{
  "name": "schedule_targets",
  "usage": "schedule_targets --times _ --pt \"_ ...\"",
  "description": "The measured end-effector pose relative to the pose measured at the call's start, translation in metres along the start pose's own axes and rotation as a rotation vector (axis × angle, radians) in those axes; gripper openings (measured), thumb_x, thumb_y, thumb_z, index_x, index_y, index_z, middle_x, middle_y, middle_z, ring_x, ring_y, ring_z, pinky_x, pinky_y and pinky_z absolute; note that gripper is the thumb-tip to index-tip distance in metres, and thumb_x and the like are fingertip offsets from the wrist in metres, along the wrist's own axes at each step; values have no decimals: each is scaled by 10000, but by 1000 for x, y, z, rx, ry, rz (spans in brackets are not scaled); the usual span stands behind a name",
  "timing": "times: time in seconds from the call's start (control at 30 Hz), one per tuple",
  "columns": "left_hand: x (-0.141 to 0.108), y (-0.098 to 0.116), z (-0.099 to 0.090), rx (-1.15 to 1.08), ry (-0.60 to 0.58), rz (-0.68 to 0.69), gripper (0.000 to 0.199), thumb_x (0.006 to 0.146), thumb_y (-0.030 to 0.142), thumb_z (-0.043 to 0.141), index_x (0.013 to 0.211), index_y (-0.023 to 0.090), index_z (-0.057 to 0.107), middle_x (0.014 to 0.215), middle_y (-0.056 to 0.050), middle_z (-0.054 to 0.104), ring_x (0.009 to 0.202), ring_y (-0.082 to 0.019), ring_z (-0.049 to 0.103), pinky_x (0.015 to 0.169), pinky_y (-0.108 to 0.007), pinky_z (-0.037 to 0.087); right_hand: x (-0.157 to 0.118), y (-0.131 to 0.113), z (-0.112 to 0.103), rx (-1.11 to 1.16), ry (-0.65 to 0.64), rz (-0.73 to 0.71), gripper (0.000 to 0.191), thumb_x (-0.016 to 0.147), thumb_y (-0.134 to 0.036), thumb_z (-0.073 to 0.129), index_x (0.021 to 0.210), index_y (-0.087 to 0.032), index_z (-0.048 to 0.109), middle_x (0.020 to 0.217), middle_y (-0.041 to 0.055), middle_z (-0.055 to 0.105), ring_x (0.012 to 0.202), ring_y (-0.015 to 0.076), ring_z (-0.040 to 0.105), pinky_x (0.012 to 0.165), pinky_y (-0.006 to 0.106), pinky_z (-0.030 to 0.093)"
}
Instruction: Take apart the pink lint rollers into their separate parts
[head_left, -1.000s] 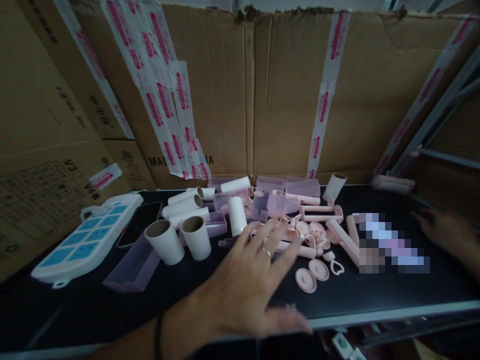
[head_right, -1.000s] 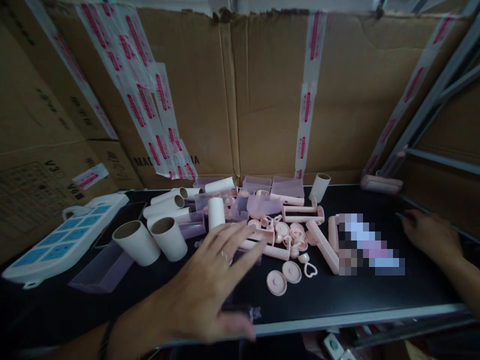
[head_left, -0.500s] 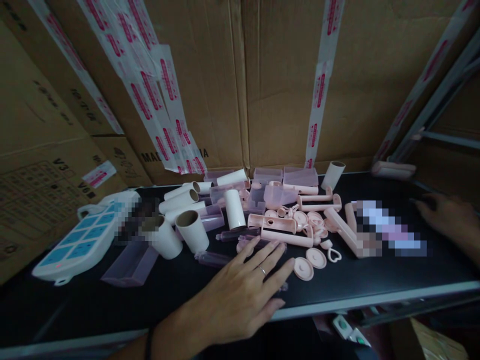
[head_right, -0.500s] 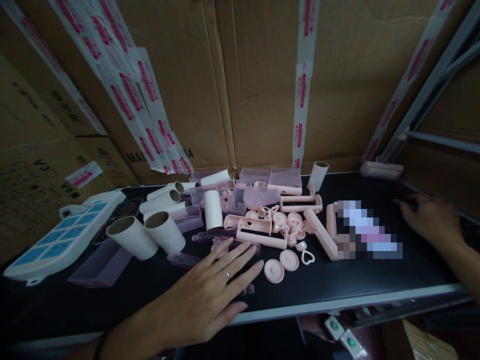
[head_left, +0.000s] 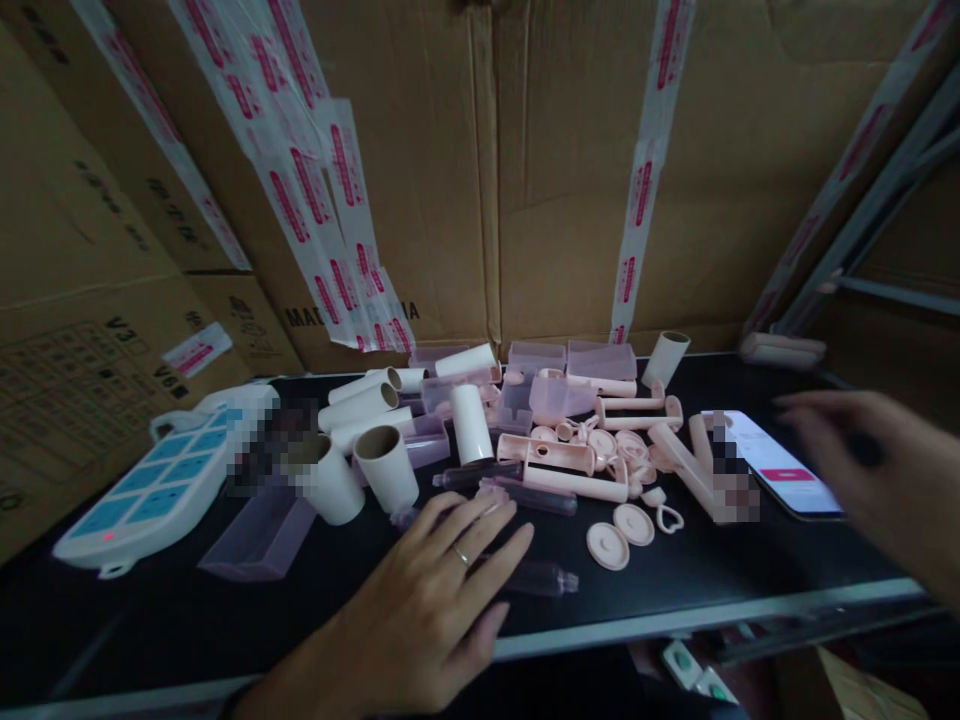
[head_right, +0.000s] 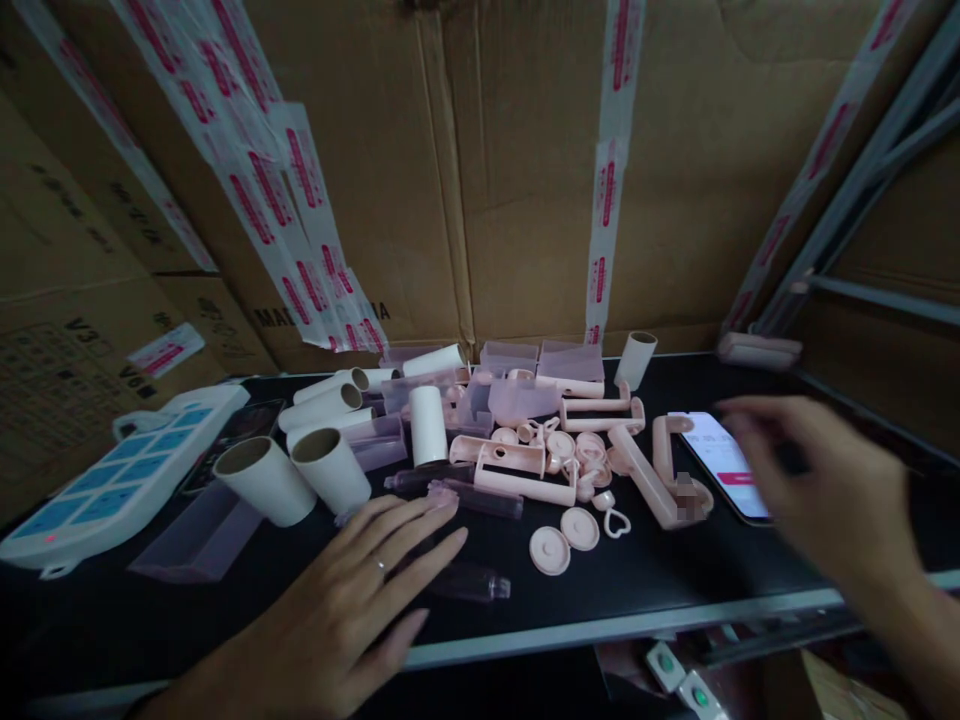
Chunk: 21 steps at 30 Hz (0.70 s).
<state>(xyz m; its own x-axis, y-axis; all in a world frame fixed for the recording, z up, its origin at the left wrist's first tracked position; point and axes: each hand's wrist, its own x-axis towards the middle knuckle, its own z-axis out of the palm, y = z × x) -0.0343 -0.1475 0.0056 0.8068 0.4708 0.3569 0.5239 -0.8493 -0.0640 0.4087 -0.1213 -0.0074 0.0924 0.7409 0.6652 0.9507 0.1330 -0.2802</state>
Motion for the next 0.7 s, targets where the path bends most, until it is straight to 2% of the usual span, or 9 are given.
schedule_targets --times 0.07,0.1,0.17,0.23,0.33,0.43,0.5,0.6,0.7 --pt "-7 -7 -1 18 83 -60 564 939 78 470 1491 185 509 1380 -127 666 1261 -286 607 1083 -483 496 -25 -78 2 286 -252 -355 300 957 -403 537 1254 -414 578 1171 52 718 1063 358 679 903 549 555" --pt "-11 -12 0 24 105 -94 539 945 62 463 1464 187 537 1325 -117 689 1210 -269 625 1058 -455 510 -36 -113 8 327 -364 -429 352 957 -373 572 1308 -397 561 1229 49 713 1105 340 673 935 536 559" --pt "-17 -22 2 35 121 -163 453 967 82 470 1381 205 607 1253 -98 707 1144 -255 641 1011 -425 529 -53 -167 24 353 -466 -533 458 921 -425 662 1349 -297 560 1234 93 710 1036 322 683 865 490 587" --pt "-22 -31 5 42 114 -196 381 982 113 483 1307 223 650 1230 -83 706 1124 -248 646 984 -408 539 -62 -198 43 304 -483 -587 459 874 -478 726 1245 -230 621 1156 114 721 944 322 673 788 491 583" --pt "-27 -39 8 48 109 -177 338 1002 131 486 1270 241 659 1174 -60 719 1078 -229 659 959 -387 544 -65 -214 60 236 -461 -571 287 846 -399 771 1032 -208 663 994 92 713 859 303 644 742 478 557" --pt "-29 -40 9 67 133 -143 317 1024 139 472 1271 230 648 1115 -56 731 1026 -221 670 924 -373 549 -58 -206 52 324 -489 -544 194 885 -331 718 1042 -233 659 981 75 706 865 291 637 753 465 541" --pt "-29 -39 9 78 145 -135 301 1030 137 463 1253 218 648 1098 -59 733 1008 -221 673 909 -373 550 -44 -185 36 457 -490 -464 195 937 -345 649 1120 -276 653 1055 69 711 937 286 646 793 451 537" --pt "-26 -37 8 77 145 -123 293 1028 121 456 1231 209 649 1079 -58 731 983 -216 672 896 -372 546 -3 -120 8 426 -308 -203 226 966 -438 593 1120 -298 681 1105 91 715 1008 316 636 851 471 500" --pt "-22 -34 7 66 141 -107 299 1016 99 462 1231 198 645 1074 -61 724 972 -215 665 881 -367 541 54 -33 -6 179 -221 190 267 866 -497 716 993 -265 755 953 96 736 836 302 609 733 407 424"
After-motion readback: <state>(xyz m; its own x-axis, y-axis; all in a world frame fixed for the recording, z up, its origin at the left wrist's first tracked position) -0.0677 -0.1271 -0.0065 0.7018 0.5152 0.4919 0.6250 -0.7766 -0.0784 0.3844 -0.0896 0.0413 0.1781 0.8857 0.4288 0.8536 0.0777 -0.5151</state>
